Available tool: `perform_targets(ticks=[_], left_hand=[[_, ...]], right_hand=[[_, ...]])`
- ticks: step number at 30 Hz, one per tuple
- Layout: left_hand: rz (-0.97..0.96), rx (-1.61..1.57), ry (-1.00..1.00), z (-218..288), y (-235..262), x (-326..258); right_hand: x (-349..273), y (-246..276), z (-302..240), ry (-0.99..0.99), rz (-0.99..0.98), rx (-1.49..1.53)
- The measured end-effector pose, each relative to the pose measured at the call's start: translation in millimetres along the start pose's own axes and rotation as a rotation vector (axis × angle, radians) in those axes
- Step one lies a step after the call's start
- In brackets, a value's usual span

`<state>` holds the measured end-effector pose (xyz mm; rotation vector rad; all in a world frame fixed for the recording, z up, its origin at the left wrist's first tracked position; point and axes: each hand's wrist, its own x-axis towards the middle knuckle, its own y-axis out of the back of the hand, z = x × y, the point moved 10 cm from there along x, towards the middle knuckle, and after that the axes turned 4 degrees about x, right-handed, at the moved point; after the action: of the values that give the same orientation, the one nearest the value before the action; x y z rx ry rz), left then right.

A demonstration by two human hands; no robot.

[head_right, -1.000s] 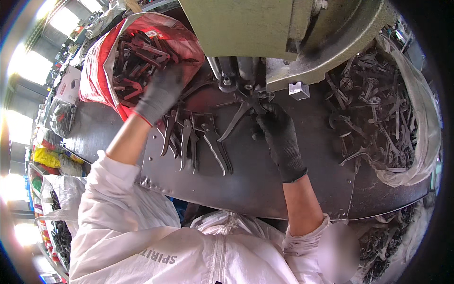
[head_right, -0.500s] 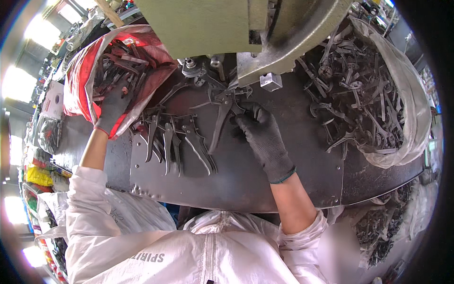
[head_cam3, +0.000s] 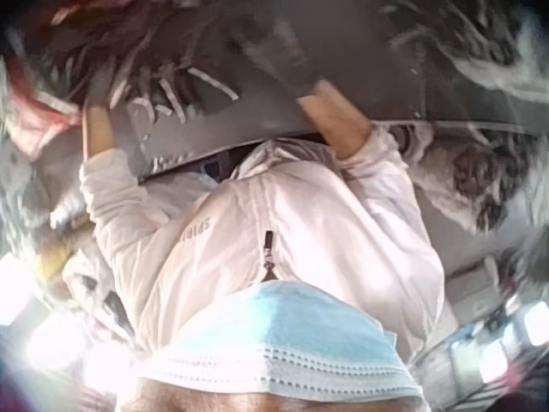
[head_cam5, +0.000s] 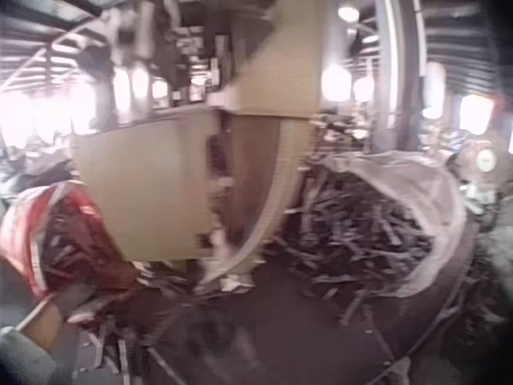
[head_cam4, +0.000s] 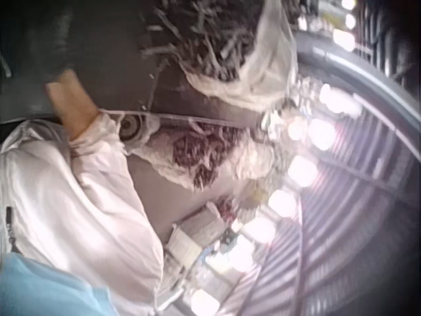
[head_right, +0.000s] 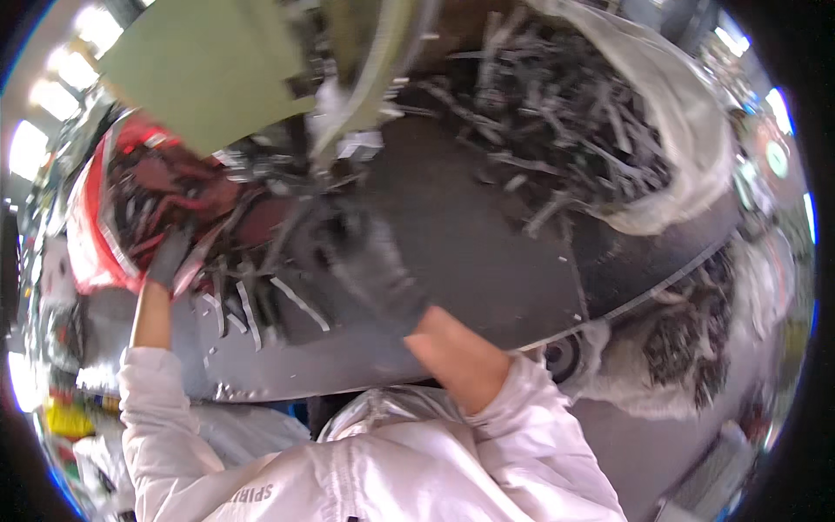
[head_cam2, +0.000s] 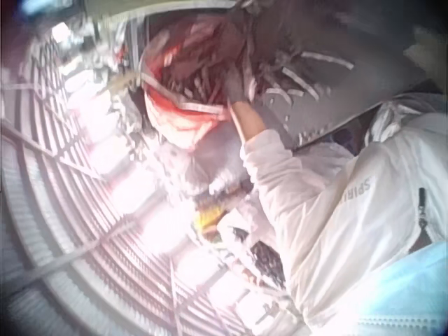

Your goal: Processing and assembling metal components using an industrial machine press.

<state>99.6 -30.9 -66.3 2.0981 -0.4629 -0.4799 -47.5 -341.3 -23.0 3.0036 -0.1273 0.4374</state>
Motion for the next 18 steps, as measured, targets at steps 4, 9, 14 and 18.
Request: perform_targets(ticks=[4,9,14,18], left_hand=[[0.122,-0.806,0.244,-57,-47,6],[0.105,-1.891,0.581,-53,-84,-5],[0.178,-1.899,0.569,-43,-41,2],[0.334,-2.048,0.661,-55,-33,-11]], right_hand=[[1,-6,-13,0.065,-0.039,-0.114],[-1,140,-69,0.157,0.253,-0.720],[-15,273,-61,-0.072,0.333,-0.906],[-42,281,-11,-0.248,0.273,-0.933]])
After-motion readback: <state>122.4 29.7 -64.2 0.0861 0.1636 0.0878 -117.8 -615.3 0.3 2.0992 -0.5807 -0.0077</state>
